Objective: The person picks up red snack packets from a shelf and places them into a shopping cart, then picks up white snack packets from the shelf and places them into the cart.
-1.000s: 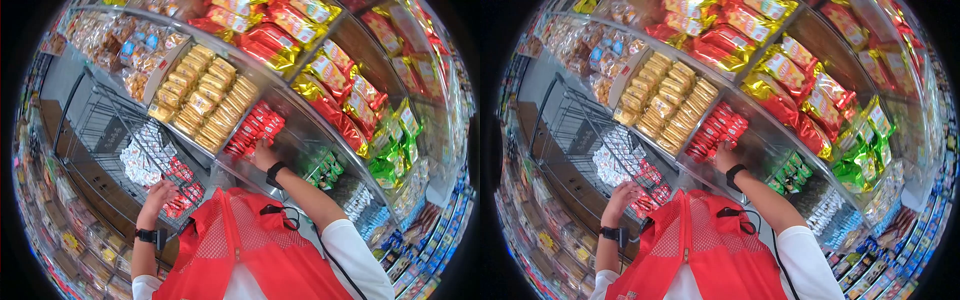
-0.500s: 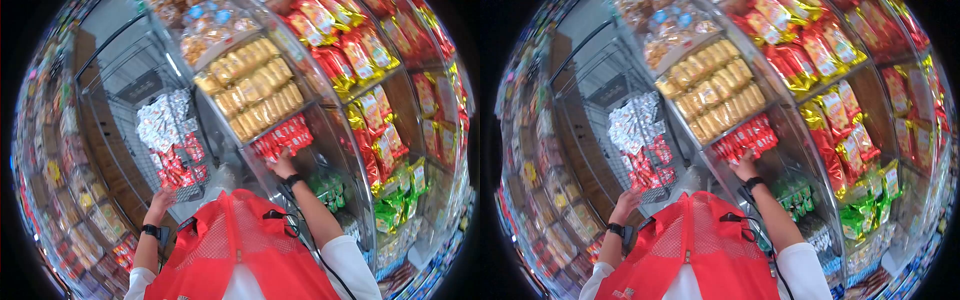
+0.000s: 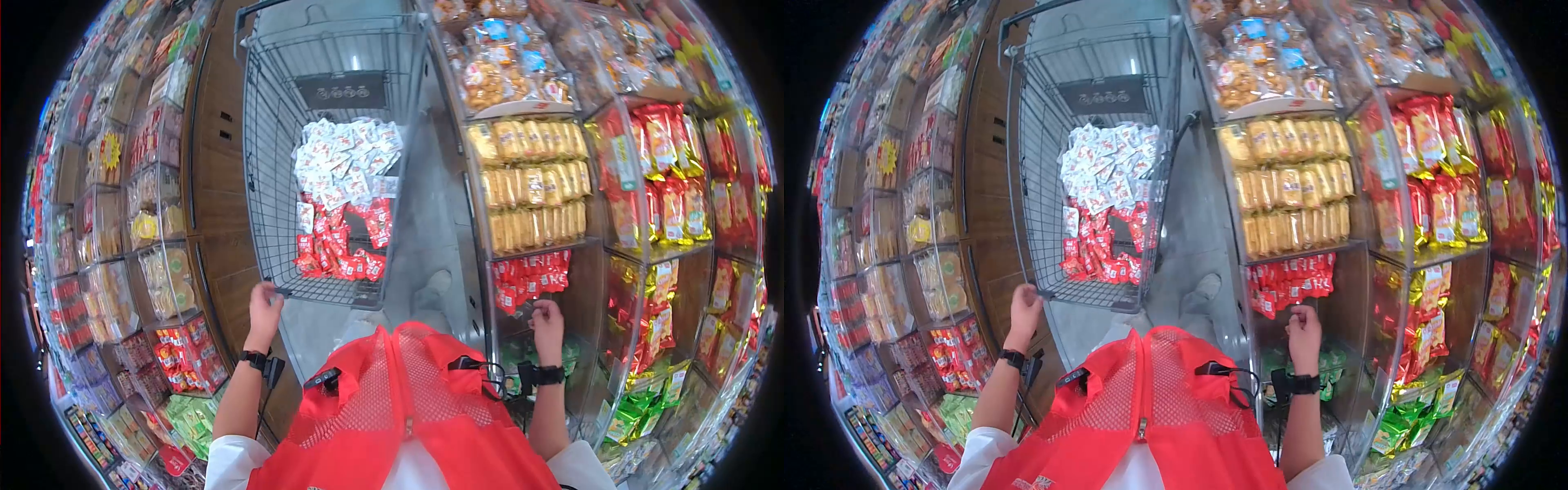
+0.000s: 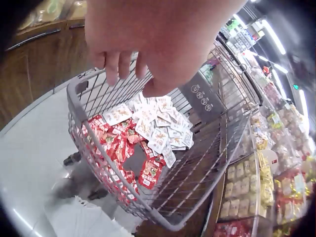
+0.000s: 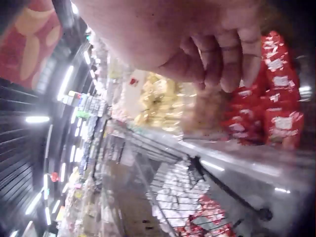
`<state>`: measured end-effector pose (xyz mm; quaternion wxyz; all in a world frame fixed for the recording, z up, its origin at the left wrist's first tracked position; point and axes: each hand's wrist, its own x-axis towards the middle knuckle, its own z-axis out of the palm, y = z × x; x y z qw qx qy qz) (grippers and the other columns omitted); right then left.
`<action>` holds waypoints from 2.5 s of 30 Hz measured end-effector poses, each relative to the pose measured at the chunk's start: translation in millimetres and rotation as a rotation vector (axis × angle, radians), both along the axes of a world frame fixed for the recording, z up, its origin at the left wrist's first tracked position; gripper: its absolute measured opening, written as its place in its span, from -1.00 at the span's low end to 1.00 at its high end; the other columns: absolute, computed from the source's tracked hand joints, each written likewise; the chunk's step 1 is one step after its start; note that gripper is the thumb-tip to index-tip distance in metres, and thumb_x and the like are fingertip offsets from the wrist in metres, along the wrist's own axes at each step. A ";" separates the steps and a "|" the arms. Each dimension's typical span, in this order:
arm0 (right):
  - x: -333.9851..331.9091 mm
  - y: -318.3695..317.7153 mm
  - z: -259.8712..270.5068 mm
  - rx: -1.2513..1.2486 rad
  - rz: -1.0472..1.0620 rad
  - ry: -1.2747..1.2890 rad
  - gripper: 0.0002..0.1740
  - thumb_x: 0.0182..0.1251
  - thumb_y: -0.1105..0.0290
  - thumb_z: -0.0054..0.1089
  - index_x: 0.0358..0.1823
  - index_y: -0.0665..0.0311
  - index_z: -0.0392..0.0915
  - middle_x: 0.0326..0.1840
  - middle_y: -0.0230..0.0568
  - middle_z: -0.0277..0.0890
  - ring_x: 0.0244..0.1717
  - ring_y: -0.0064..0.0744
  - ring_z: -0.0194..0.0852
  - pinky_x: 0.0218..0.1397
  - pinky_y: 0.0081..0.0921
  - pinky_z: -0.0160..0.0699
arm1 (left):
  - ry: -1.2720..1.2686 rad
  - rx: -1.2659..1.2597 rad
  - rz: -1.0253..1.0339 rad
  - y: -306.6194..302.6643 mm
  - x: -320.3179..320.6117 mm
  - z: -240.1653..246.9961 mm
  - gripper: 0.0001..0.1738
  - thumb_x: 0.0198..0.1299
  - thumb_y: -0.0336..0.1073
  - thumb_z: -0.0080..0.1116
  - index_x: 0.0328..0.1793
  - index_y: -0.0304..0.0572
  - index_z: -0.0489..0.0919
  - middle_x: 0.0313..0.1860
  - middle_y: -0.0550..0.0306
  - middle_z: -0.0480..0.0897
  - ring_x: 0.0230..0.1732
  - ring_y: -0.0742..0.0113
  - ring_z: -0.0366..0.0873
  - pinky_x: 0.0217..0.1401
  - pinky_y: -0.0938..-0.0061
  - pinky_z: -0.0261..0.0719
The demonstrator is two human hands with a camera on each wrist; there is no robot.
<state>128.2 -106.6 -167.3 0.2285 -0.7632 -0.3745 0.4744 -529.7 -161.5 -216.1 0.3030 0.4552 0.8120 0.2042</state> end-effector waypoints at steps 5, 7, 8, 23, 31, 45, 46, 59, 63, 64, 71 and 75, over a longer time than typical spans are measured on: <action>-151.8 87.8 79.6 0.270 0.355 0.201 -0.76 0.36 0.59 0.12 0.04 0.35 0.54 -0.19 -0.28 0.48 -0.14 -0.47 0.55 -0.04 -0.57 0.53 | 0.333 0.166 -0.002 93.1 -48.4 -4.3 -0.26 0.16 -0.39 0.40 0.45 -0.34 0.33 0.28 -0.16 0.50 0.23 0.01 0.51 0.41 0.24 0.45; -228.3 117.6 72.9 0.267 0.589 0.258 -0.75 0.34 0.55 0.18 0.04 0.38 0.53 -0.14 -0.20 0.50 -0.07 -0.38 0.57 0.00 -0.48 0.56 | 0.158 0.133 -0.034 127.7 -83.9 -45.9 -0.22 0.15 -0.31 0.44 0.47 -0.38 0.34 0.34 -0.19 0.48 0.24 0.00 0.53 0.33 0.22 0.51; -268.3 129.0 62.8 0.226 0.661 0.337 -0.74 0.33 0.53 0.20 0.03 0.38 0.52 -0.11 -0.14 0.51 -0.05 -0.33 0.58 0.01 -0.43 0.57 | 0.073 0.114 -0.044 139.0 -98.8 -67.1 -0.19 0.15 -0.26 0.46 0.47 -0.40 0.34 0.37 -0.21 0.47 0.25 0.00 0.54 0.29 0.21 0.54; -555.3 107.5 -292.5 0.024 0.833 -0.349 -0.31 0.15 0.09 0.48 0.16 0.42 0.44 0.08 0.15 0.55 0.12 0.15 0.55 0.23 -0.05 0.56 | -0.256 0.095 0.114 157.4 -92.1 -103.6 -0.54 0.41 -0.34 0.12 0.40 -0.29 0.47 0.00 0.03 0.77 -0.09 0.16 0.76 0.04 0.34 0.66; -569.7 104.6 -273.8 -0.243 0.780 -0.234 -0.44 0.20 0.18 0.36 0.20 0.25 0.49 -0.04 0.18 0.66 0.06 0.13 0.65 0.11 -0.03 0.61 | -0.248 0.045 0.098 156.1 -91.6 -95.1 -0.60 0.42 -0.32 0.11 0.34 -0.23 0.51 -0.08 0.05 0.78 -0.18 0.15 0.74 -0.01 0.32 0.65; -440.8 128.0 -61.4 0.328 0.241 0.274 -0.63 0.25 0.42 0.33 0.05 0.41 0.54 0.02 0.03 0.67 0.05 -0.12 0.69 0.14 -0.27 0.62 | 0.057 0.217 -0.084 145.1 -105.2 -121.3 -0.24 0.34 -0.06 0.28 0.43 -0.55 0.34 0.20 -0.38 0.57 0.20 -0.15 0.56 0.32 0.18 0.46; -427.3 121.3 -22.4 0.265 0.093 0.551 -0.63 0.30 0.47 0.31 0.11 0.42 0.53 0.08 -0.07 0.67 0.07 -0.27 0.68 0.16 -0.36 0.62 | 0.180 0.077 -0.060 144.7 -99.4 -100.6 -0.18 0.32 -0.03 0.30 0.44 -0.59 0.31 0.27 -0.43 0.49 0.27 -0.22 0.48 0.41 0.13 0.37; -368.7 28.6 226.7 0.476 -0.253 1.073 -0.54 0.49 0.52 0.16 0.35 0.38 0.29 0.21 -0.13 0.56 0.23 -0.38 0.58 0.26 -0.37 0.62 | -1.449 -0.308 -0.743 140.3 93.8 271.5 -0.13 0.41 -0.40 0.21 0.72 -0.01 -0.02 0.52 0.06 0.32 0.48 0.11 0.37 0.40 -0.03 0.57; -350.4 14.9 238.0 0.671 -0.200 0.611 -0.56 0.47 0.54 0.20 0.31 0.40 0.34 0.16 -0.17 0.59 0.18 -0.46 0.58 0.25 -0.42 0.60 | -1.490 -0.345 -0.669 132.7 117.1 285.4 -0.26 0.47 -0.43 0.10 0.68 0.01 0.04 0.44 0.03 0.39 0.38 0.09 0.48 0.30 -0.16 0.65; -344.3 12.4 237.6 0.709 -0.178 0.528 -0.57 0.46 0.54 0.21 0.30 0.40 0.36 0.15 -0.18 0.60 0.17 -0.48 0.59 0.25 -0.43 0.60 | -1.465 -0.332 -0.657 130.8 120.8 291.8 -0.28 0.47 -0.43 0.09 0.66 -0.01 0.06 0.43 0.03 0.40 0.36 0.09 0.51 0.29 -0.14 0.67; -325.5 -13.9 262.2 0.800 -0.358 0.715 -0.55 0.47 0.51 0.22 0.32 0.40 0.35 0.15 -0.14 0.64 0.11 -0.48 0.63 0.17 -0.45 0.64 | -1.438 -0.158 -0.868 131.5 140.4 306.8 -0.54 0.50 -0.27 0.12 0.39 -0.25 0.29 0.26 0.00 0.55 0.22 0.15 0.62 0.12 0.08 0.78; -303.9 -29.2 260.8 0.845 -0.454 0.686 -0.56 0.48 0.50 0.20 0.32 0.38 0.35 0.12 -0.16 0.65 0.09 -0.46 0.66 0.17 -0.43 0.66 | -1.371 -0.093 -0.806 128.3 151.6 310.3 -0.66 0.51 -0.27 0.10 0.27 -0.27 0.38 0.14 0.03 0.62 0.10 0.23 0.68 -0.06 0.21 0.83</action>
